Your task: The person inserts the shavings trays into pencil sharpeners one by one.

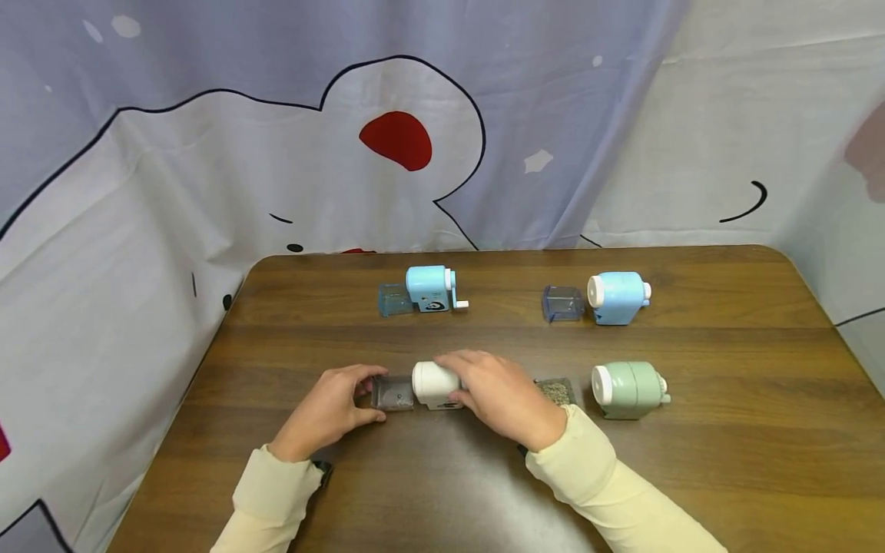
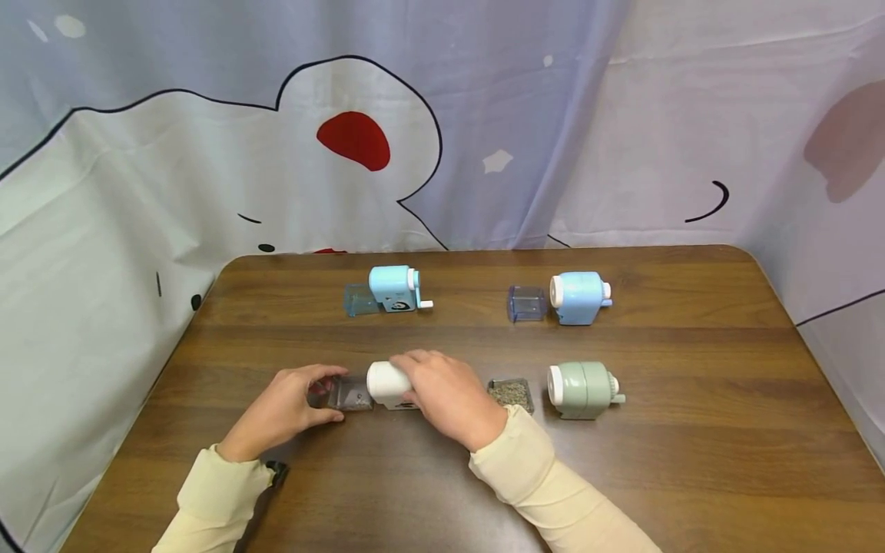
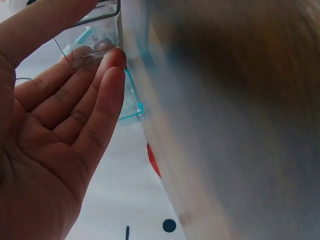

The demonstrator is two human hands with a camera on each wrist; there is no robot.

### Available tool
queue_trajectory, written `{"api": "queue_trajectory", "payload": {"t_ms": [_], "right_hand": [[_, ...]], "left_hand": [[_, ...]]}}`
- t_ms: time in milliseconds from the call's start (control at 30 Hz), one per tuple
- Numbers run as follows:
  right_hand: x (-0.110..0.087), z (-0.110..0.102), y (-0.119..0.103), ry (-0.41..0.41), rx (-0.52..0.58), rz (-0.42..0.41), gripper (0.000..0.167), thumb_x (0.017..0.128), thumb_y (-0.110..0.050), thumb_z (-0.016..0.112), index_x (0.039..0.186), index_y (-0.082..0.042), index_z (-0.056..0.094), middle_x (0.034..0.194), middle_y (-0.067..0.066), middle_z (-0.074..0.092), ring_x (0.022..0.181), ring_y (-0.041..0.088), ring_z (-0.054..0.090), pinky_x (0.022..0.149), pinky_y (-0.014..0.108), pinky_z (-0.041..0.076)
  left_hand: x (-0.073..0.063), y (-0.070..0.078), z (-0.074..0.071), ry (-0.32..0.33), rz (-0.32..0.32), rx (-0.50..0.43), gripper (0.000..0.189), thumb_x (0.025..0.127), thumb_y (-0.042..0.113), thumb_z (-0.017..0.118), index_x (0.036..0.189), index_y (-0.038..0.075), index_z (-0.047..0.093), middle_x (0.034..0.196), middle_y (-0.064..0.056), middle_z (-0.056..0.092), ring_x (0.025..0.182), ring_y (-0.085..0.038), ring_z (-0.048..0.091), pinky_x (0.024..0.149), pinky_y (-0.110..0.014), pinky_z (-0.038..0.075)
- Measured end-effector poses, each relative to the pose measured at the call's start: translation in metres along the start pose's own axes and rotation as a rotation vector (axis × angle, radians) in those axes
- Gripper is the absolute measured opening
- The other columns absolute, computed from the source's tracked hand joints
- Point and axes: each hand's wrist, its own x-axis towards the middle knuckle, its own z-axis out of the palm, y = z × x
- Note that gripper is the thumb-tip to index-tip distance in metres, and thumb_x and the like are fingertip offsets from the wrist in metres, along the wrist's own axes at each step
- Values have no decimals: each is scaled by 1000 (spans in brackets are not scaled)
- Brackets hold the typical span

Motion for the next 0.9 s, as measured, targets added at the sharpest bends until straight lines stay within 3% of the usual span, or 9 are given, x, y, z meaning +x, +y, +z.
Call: {"api": "queue_trajectory", "payload": {"t_ms": [300,900], "right_hand": [[3,1,0,-20,19,27,45,85,-10,80,127,-5,65,126,12,68,113,30,65,94,46,52],[2,3,2,0,-2,-2,45,84,-10,80,126,-2,65,124,13,68,112,30,66,94,45,53]], "left_hand": [[3,6,5,-8,5,17,56,72,14,92,121,3,69,103,-4,70,85,-12,61,74,-32,54],[8,10,15,1,39,34,57,71,15,93,121,3,69,104,-5,70,86,-12,62,74,-31,54]]}}
